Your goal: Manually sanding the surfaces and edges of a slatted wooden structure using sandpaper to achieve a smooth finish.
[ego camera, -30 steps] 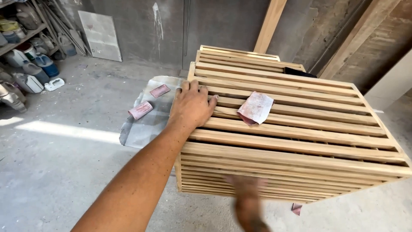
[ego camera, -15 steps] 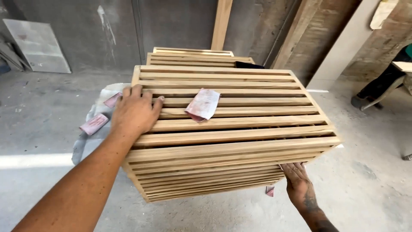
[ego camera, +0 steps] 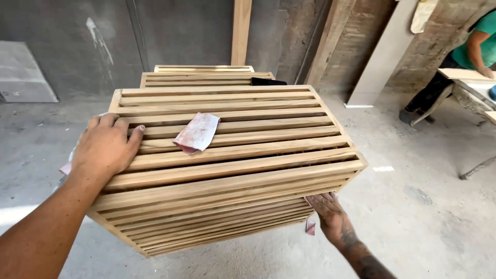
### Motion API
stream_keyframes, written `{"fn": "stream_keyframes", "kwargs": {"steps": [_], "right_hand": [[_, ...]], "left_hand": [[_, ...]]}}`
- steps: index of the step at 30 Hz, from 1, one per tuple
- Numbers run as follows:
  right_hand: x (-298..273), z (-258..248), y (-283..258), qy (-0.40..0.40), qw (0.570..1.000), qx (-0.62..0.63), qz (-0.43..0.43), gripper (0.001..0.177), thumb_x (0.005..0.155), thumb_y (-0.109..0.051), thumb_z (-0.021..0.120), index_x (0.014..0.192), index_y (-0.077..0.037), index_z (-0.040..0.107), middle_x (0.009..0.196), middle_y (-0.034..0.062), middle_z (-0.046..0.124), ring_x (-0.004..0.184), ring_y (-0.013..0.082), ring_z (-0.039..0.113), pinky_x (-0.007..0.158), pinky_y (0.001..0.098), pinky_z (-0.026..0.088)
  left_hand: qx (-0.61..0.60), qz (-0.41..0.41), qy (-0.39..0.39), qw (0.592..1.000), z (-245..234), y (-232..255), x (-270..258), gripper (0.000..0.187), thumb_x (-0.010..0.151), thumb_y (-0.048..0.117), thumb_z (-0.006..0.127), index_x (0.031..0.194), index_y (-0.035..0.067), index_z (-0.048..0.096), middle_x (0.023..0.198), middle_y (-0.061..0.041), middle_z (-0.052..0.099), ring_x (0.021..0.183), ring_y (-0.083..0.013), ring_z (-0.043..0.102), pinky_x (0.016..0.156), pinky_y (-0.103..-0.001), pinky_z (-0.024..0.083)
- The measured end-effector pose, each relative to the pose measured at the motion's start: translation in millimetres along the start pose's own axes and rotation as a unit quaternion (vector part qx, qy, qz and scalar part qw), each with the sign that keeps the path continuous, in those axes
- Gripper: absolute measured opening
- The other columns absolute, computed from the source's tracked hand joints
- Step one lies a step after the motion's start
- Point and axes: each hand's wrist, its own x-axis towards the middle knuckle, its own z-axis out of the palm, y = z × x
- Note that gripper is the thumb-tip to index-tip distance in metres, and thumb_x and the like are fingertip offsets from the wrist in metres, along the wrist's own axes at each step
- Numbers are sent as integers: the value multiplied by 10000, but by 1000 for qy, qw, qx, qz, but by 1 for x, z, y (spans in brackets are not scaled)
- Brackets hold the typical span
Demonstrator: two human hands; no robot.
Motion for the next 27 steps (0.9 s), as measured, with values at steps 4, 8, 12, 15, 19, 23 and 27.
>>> {"fn": "stream_keyframes", "kwargs": {"steps": [4,8,12,15,19,23,27], "right_hand": [[15,25,-30,-140,926,-339,-85,860,746,181,553,1480,-252,444,1515,31,460,1435,347,358,1255,563,181],[-1,76,-131,-39,969,-98,-224,791,716,283,517,1371,-139,657,1314,49,734,1255,277,611,1203,604,172],[8,39,-90,-119,947,-159,-254,868,683,192,411,1386,-252,660,1450,-55,635,1315,201,559,1187,536,209],[10,-14,-43,-86,982,13,170,618,817,55,549,1232,-322,808,1324,10,624,1023,151,648,544,260,665],[2,33,-18,1,966,-141,-215,581,873,55,428,1324,-201,690,1267,-10,725,1204,239,628,1192,517,303],[13,122,-175,-153,937,-16,-312,905,585,151,387,1413,-133,617,1533,77,561,1400,284,515,1172,502,269],[11,190,-241,-138,930,-11,-341,768,656,243,487,1310,-106,687,1463,121,614,1378,338,520,1148,592,300]], "left_hand": [[-10,-23,-10,1000,-5,6,3,632,1070,496,320,1338,20,639,1458,-167,552,1373,-372,440,1139,-538,391],[-14,-29,-1,999,6,-3,9,640,1052,512,341,1289,13,663,1443,-163,548,1338,-385,444,1143,-510,367],[-20,-45,10,999,4,0,6,640,1044,486,341,1336,-3,631,1448,-180,546,1347,-389,439,1131,-525,377],[-4,-37,18,999,1,4,4,629,1063,470,333,1343,-15,619,1390,-223,573,1309,-397,471,1102,-546,400],[2,-8,1,1000,1,3,-2,612,1094,465,299,1315,1,632,1379,-224,579,1306,-383,486,1110,-552,409],[-85,88,97,988,19,-16,5,550,1130,377,312,1172,-20,690,1183,-229,663,1177,-421,549,1019,-540,449],[-262,147,311,902,1,-12,-64,385,1112,211,448,1174,-62,711,1227,-187,723,1182,-357,635,1041,-451,450]]}}
